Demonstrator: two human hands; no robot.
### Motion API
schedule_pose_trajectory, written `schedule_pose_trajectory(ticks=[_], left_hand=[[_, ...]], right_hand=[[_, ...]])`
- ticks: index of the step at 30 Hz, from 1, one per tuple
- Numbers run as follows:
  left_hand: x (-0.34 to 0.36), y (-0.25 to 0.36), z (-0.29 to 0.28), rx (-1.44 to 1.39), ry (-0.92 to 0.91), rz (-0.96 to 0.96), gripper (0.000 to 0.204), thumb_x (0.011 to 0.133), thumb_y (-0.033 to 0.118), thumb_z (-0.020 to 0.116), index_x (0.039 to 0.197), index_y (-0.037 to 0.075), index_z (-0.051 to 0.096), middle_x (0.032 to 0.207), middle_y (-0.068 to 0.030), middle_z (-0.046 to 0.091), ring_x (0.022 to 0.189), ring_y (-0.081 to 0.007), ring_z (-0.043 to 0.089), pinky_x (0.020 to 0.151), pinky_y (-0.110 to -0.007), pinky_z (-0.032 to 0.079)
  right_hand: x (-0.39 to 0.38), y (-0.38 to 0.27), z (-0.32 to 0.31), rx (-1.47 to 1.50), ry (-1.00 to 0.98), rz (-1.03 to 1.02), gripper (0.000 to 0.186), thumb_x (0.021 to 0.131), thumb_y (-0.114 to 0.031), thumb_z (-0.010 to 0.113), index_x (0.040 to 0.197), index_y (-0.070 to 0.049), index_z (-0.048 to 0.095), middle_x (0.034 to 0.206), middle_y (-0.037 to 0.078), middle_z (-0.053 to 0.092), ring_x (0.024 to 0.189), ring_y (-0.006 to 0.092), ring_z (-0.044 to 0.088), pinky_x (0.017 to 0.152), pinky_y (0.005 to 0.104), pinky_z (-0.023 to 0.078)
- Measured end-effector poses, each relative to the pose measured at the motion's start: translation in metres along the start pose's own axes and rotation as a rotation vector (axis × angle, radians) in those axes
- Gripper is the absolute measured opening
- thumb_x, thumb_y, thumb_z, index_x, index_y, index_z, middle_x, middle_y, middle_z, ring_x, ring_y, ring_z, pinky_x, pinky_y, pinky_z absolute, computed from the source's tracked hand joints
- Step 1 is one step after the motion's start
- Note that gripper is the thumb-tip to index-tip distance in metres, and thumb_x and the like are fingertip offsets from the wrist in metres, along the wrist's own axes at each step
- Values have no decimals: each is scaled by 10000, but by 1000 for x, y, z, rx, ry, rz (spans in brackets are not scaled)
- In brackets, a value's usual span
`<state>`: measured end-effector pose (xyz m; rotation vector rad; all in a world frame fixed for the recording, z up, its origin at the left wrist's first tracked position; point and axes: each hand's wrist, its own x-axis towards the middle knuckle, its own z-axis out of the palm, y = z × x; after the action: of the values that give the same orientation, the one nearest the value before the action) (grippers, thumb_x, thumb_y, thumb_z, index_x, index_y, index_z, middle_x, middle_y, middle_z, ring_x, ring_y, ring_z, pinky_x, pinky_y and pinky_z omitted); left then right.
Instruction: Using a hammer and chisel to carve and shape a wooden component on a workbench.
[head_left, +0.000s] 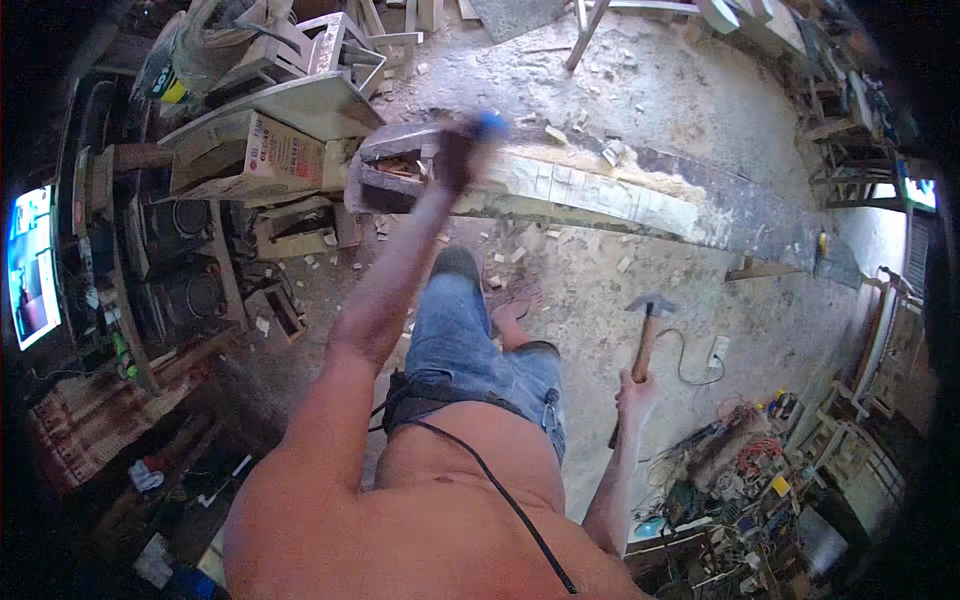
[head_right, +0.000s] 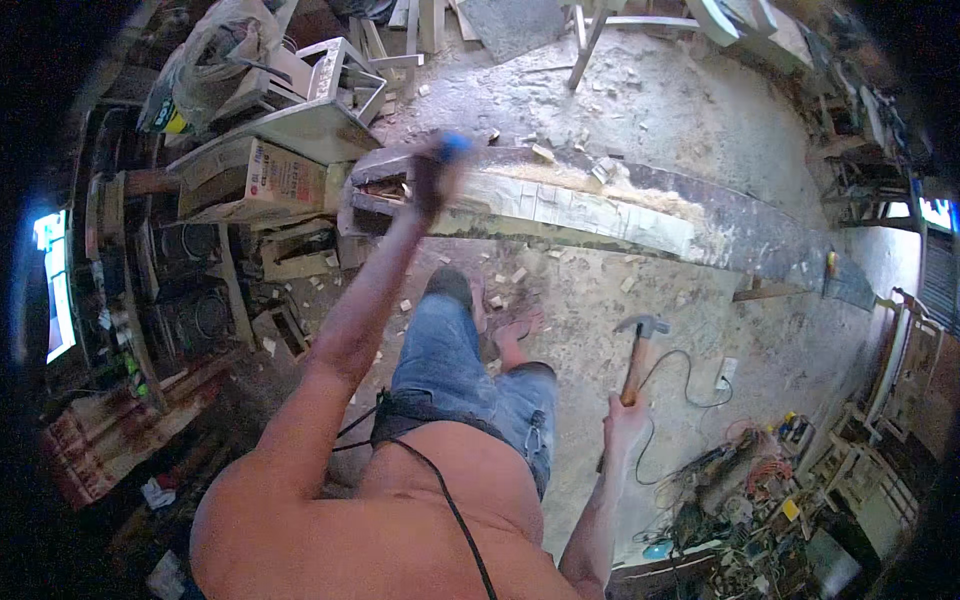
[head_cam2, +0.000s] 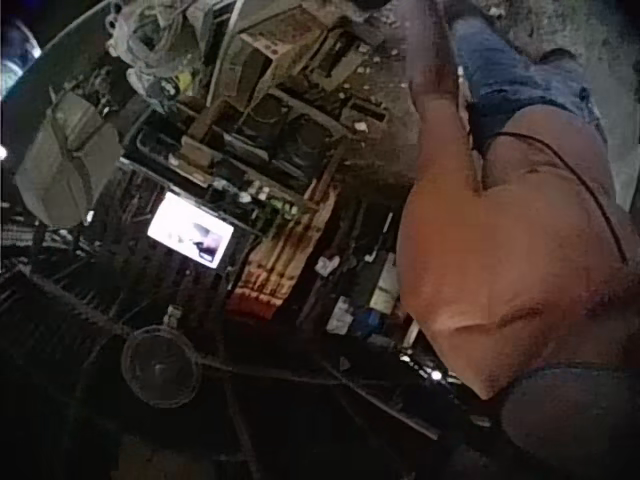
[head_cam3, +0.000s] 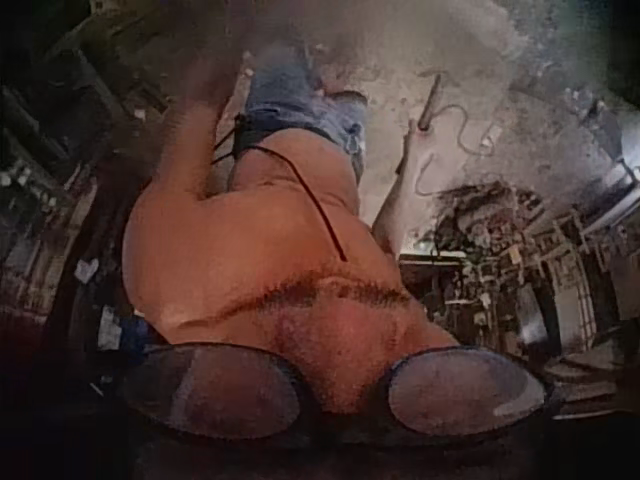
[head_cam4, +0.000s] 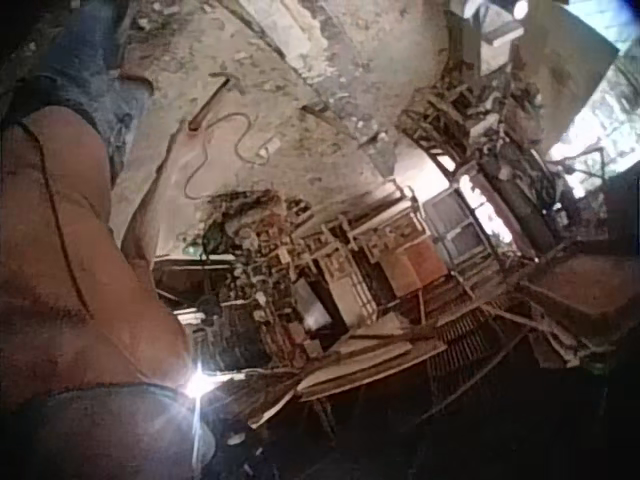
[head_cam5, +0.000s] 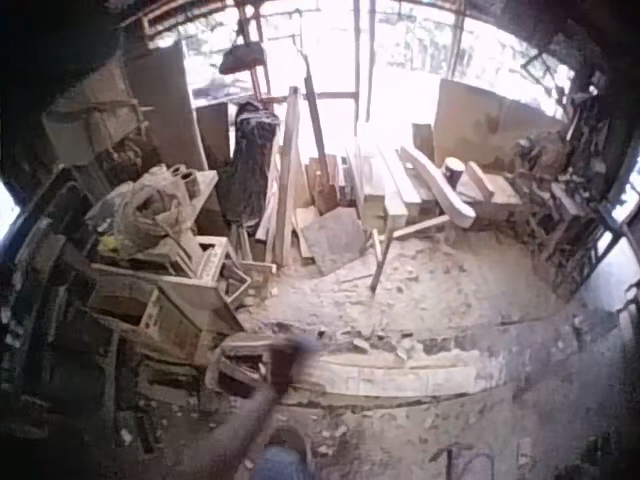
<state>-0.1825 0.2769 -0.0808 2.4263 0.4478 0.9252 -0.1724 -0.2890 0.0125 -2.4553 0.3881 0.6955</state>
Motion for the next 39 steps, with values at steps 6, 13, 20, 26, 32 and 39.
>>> schedule_pose_trajectory(ticks=[6, 13, 20, 26, 32, 39], left_hand=[[39, 163, 18, -217, -403, 32, 146, 806, 226, 776, 800, 149, 652, 701, -58, 675, 643, -281, 695, 608, -442, 532], [58, 107, 7, -286, -464, -84, 182, 689, 179, 779, 797, 198, 634, 670, 14, 655, 634, -227, 686, 580, -373, 454], [69, 86, 6, -418, -432, -144, 165, 712, 209, 778, 761, 198, 621, 633, 3, 616, 595, -235, 656, 553, -384, 431], [75, 83, -4, -409, -422, -211, 173, 730, 192, 771, 833, 201, 631, 672, -1, 661, 625, -232, 692, 593, -382, 483], [74, 73, -8, -441, -427, -245, 133, 738, 175, 764, 783, 197, 641, 648, -18, 646, 607, -240, 682, 574, -388, 480], [84, 73, -2, -491, -361, -243, 151, 706, 169, 784, 760, 165, 644, 658, -44, 639, 586, -277, 649, 529, -388, 445]], right_hand=[[-28, -76, 43, 84, -236, 84, 282, 901, -256, 786, 849, -60, 591, 590, -3, 528, 476, 114, 520, 439, 321, 405], [-34, -160, 68, 142, -300, 274, 291, 929, -284, 772, 862, -78, 578, 616, -24, 509, 439, 85, 467, 405, 279, 359], [-32, -237, 66, 190, -195, 338, 296, 928, -256, 768, 848, -86, 539, 629, -29, 474, 440, 74, 449, 397, 260, 352], [-22, -287, 32, 242, -57, 244, 292, 929, -242, 778, 847, -77, 551, 630, -27, 483, 436, 64, 446, 392, 249, 344], [-11, -318, -14, 356, 122, 84, 227, 943, -183, 766, 900, -76, 570, 603, -27, 478, 417, 70, 432, 367, 242, 320], [-13, -357, -58, 609, 340, -45, 184, 944, -170, 733, 917, -96, 567, 606, -30, 435, 452, 70, 392, 389, 239, 318]])
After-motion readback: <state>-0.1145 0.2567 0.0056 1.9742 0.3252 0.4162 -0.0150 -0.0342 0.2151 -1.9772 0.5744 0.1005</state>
